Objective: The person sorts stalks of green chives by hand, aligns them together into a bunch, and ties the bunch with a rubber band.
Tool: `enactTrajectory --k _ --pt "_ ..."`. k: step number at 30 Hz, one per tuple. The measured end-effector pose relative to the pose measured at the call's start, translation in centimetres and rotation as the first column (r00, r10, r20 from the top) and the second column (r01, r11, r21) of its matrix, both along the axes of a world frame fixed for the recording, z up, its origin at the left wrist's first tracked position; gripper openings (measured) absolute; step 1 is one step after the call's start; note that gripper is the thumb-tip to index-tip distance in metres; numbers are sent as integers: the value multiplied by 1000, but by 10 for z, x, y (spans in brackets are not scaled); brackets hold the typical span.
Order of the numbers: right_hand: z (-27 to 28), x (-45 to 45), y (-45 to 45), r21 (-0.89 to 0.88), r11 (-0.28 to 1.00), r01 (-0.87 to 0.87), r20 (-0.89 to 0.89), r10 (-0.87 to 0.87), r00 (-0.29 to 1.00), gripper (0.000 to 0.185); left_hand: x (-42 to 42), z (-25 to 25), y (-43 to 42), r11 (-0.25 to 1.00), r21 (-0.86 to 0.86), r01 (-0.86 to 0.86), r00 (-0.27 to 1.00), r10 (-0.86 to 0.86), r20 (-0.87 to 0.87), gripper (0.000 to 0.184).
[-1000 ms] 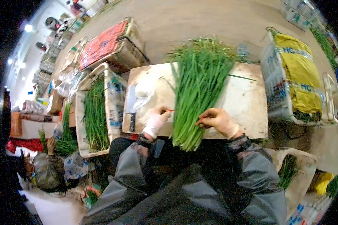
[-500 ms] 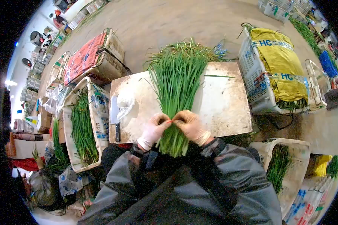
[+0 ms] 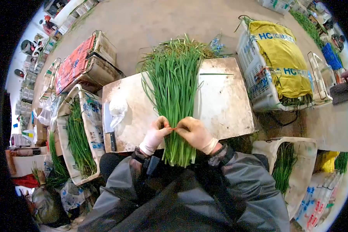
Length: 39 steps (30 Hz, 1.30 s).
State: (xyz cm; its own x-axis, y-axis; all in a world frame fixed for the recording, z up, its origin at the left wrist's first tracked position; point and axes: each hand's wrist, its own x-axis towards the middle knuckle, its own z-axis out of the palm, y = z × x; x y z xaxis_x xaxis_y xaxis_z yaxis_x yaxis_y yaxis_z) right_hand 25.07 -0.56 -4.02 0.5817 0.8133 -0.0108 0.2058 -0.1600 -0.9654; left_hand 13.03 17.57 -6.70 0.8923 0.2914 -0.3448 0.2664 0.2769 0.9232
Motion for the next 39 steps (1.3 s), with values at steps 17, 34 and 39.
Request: enactTrajectory --k 17,34,39 --pt "18 -9 5 -66 991 113 335 -84 939 13 3 11 -17 983 159 -95 995 90 40 25" --pt "3 -9 7 -53 995 81 414 -51 909 12 -5 15 -16 994 109 -25 999 29 -29 13" --pt "18 -16 7 -29 995 91 280 -79 957 13 -3 36 -31 752 652 -96 994 34 106 7"
